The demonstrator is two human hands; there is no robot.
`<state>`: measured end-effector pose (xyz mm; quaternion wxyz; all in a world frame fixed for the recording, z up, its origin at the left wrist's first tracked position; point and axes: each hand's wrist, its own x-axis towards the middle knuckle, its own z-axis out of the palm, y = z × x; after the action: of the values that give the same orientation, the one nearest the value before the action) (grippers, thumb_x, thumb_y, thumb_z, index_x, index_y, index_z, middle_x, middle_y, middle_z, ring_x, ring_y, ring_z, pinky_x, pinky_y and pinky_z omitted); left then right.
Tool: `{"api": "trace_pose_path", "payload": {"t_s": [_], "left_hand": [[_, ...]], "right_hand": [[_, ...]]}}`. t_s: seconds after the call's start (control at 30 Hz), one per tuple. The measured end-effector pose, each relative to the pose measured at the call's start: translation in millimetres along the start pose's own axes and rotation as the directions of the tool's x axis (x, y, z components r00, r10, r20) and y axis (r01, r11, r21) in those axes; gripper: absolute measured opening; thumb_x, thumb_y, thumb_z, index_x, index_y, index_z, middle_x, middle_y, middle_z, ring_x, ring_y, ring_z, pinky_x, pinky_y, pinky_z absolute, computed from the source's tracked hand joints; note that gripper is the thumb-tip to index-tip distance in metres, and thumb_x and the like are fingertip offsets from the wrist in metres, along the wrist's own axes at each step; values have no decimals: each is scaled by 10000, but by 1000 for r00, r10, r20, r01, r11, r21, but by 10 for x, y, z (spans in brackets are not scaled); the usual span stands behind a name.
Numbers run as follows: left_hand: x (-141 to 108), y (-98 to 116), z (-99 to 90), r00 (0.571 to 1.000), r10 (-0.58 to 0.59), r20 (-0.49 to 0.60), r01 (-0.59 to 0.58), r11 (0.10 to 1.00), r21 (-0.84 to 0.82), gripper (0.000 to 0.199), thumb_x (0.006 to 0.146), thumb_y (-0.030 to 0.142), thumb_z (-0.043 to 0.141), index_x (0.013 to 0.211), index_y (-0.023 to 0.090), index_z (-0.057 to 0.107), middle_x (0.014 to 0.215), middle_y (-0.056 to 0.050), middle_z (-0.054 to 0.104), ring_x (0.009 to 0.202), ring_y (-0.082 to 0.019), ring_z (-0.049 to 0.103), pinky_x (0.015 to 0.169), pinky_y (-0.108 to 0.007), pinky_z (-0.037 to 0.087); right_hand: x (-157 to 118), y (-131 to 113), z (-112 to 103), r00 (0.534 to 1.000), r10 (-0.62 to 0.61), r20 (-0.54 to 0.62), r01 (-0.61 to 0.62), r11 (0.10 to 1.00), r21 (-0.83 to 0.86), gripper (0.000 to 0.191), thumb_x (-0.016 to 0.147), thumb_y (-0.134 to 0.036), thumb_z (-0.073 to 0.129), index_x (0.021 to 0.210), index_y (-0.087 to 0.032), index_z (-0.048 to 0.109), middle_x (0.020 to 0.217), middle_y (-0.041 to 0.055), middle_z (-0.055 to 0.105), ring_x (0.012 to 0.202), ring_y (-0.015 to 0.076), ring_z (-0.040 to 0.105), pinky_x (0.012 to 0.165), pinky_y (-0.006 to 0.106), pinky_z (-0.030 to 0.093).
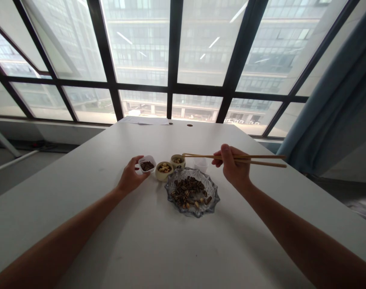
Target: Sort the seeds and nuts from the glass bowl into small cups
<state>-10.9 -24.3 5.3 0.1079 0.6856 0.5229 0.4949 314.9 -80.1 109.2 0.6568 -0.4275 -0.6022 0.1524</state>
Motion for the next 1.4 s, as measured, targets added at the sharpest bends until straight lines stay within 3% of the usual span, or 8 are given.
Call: {"api": "trace_pose_path", "payload": {"t_s": [0.3,0.5,0.7,0.8,0.9,1.13,1.33,1.4], "left_hand": [[-10,-3,7,999,34,-10,-34,999,13,611,671,380,723,1221,181,546,1200,-118,655,1020,-254,651,771,-382,584],[-7,-15,12,999,36,-7,-36,999,14,609,673,374,722,1224,187,544,1210,-116,653,990,-244,662,777,-384,585],[-11,-10,3,1000,13,6,-14,1000,11,627,671,406,726,1229,189,542,1221,-116,648,1003,-250,660,776,-384,587],[-10,-11,1,1000,12,4,-12,1000,11,635,672,414,724,1237,192,537,1225,-115,647,1006,-248,658,779,-385,586],[-7,-5,-1,1000,10,4,-10,1000,13,634,672,417,720,1237,199,535,1218,-108,651,1018,-249,651,783,-384,584],[-6,11,-10,1000,10,7,-10,1000,8,628,669,421,720,1229,200,541,1215,-113,651,1023,-255,648,782,-392,585],[-5,41,-17,1000,9,9,-9,1000,8,618,674,411,719,1227,196,546,1216,-117,651,1034,-258,652,783,-391,587],[-3,45,-17,1000,9,13,-9,1000,9,617,674,405,719,1227,194,546,1220,-118,651,1039,-259,651,783,-390,589]], "right_hand": [[230,316,311,944,73,322,-29,990,-140,580,807,-718,585,647,-166,657,585,60,673,538,154,609,501,252,468],[328,157,77,953,181,245,-156,981,-118,651,796,-783,519,627,-169,652,468,39,606,423,129,544,444,246,434],[392,-118,-315,632,349,692,-112,925,-363,669,802,-762,531,534,-157,629,371,10,528,331,89,463,380,213,357],[316,-170,-307,550,318,772,-38,933,-357,660,846,-733,489,555,-156,622,396,7,543,348,86,477,392,206,375],[197,-174,-184,553,281,784,-17,945,-327,638,867,-711,477,577,-159,609,415,7,552,373,96,508,406,207,398],[97,-140,-76,784,187,593,-55,971,-233,614,855,-717,505,639,-160,646,451,15,582,405,113,552,406,204,417],[56,-188,-105,566,335,754,-245,941,-234,611,829,-706,552,596,-149,646,403,12,567,348,104,518,365,195,395],[-11,-166,-47,555,337,761,-240,940,-241,584,835,-687,558,619,-153,651,426,12,586,372,111,543,385,200,419]]}}
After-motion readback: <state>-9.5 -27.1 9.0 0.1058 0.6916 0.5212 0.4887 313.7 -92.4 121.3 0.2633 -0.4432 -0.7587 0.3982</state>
